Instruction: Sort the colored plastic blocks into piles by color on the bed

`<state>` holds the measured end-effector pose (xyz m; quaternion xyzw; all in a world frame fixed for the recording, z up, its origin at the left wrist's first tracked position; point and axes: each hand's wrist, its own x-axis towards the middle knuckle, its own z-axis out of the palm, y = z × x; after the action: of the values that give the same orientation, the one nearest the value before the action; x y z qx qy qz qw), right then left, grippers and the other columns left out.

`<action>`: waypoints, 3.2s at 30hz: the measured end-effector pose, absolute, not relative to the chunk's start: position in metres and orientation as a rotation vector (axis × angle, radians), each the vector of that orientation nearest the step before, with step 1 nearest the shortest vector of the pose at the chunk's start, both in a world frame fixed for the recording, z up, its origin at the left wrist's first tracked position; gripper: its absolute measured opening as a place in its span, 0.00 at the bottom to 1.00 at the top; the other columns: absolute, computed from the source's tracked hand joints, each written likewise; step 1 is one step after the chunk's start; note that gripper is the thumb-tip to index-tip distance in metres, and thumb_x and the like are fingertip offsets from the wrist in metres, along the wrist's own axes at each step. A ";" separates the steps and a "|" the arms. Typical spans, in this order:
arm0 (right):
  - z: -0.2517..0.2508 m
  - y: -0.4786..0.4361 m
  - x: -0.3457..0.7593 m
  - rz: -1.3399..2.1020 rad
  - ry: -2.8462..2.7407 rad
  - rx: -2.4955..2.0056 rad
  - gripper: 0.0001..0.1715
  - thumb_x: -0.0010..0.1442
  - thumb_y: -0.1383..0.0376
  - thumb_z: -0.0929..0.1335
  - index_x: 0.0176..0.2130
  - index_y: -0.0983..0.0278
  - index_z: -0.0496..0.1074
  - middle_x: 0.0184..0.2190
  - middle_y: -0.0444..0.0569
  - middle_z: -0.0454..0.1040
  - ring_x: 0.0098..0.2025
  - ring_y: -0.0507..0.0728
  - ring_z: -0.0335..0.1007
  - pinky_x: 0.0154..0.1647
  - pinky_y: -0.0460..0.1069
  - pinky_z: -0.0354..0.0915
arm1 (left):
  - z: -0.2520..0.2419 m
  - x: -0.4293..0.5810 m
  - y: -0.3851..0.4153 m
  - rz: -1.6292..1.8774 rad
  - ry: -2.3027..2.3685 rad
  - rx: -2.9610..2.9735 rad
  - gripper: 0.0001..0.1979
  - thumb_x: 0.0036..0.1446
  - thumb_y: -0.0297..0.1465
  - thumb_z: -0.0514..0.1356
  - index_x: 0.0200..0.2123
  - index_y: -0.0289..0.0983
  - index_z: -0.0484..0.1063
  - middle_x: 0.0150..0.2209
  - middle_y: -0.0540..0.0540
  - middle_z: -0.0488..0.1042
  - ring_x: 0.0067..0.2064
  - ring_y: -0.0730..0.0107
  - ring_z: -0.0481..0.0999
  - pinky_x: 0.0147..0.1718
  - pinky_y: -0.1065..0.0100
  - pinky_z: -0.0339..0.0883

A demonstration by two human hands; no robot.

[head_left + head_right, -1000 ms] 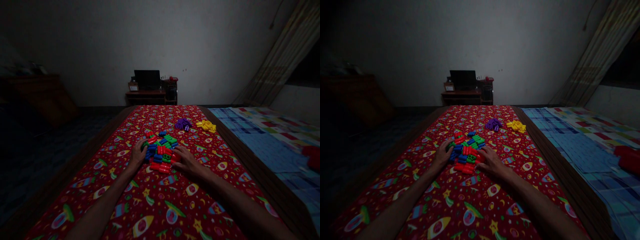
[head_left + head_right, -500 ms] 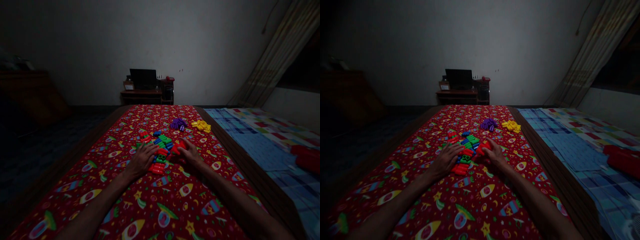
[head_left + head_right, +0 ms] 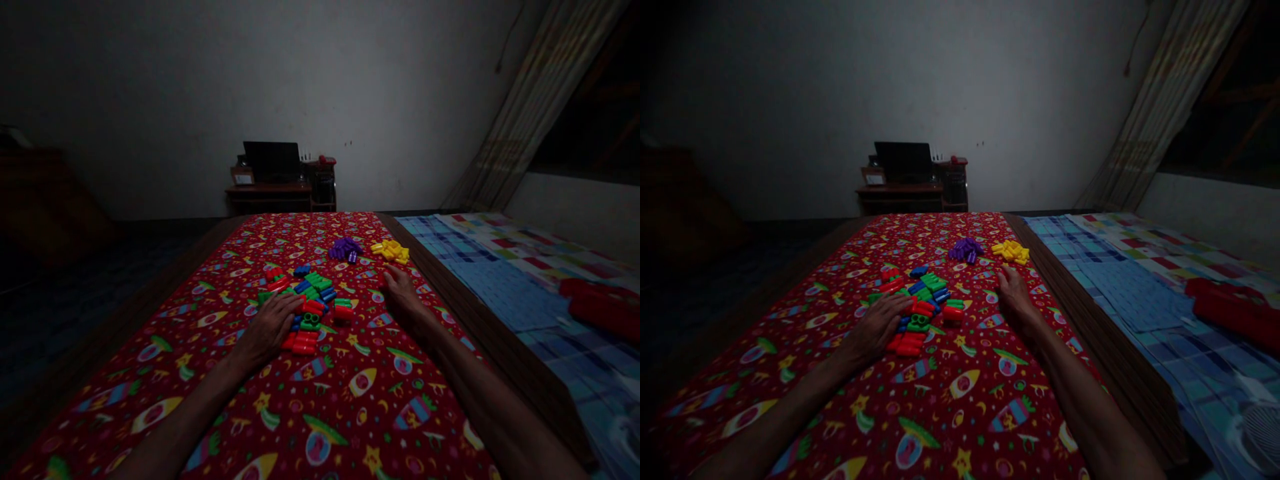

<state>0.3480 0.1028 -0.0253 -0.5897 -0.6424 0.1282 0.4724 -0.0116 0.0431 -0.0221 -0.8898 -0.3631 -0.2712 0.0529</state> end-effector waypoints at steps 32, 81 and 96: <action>0.014 0.086 0.340 -0.012 -2.081 -1.589 0.16 0.61 0.68 0.63 0.47 0.69 0.73 0.41 0.57 0.77 0.43 0.59 0.72 0.45 0.51 0.65 | -0.025 -0.013 0.045 -0.839 -1.092 -2.685 0.20 0.66 0.30 0.44 0.58 0.38 0.64 0.57 0.42 0.70 0.59 0.62 0.65 0.60 0.55 0.57; 0.036 0.111 0.313 0.025 -1.972 -1.636 0.22 0.65 0.64 0.58 0.37 0.69 0.78 0.32 0.55 0.78 0.34 0.58 0.73 0.36 0.47 0.62 | -0.019 -0.015 0.037 -0.910 -1.162 -2.622 0.14 0.64 0.28 0.49 0.47 0.37 0.71 0.49 0.41 0.75 0.52 0.61 0.71 0.54 0.55 0.66; 0.002 0.080 0.213 0.227 -2.394 -0.816 0.14 0.61 0.68 0.64 0.47 0.67 0.72 0.40 0.54 0.73 0.39 0.56 0.68 0.41 0.49 0.63 | -0.010 -0.012 0.030 -0.808 -0.969 -2.688 0.15 0.61 0.25 0.49 0.47 0.39 0.70 0.52 0.43 0.75 0.55 0.63 0.72 0.59 0.52 0.61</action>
<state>0.2131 0.0805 0.0018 -0.3067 -0.9003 0.0852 0.2968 -0.0115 0.0302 -0.0097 -0.9019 -0.3253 -0.2710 0.0861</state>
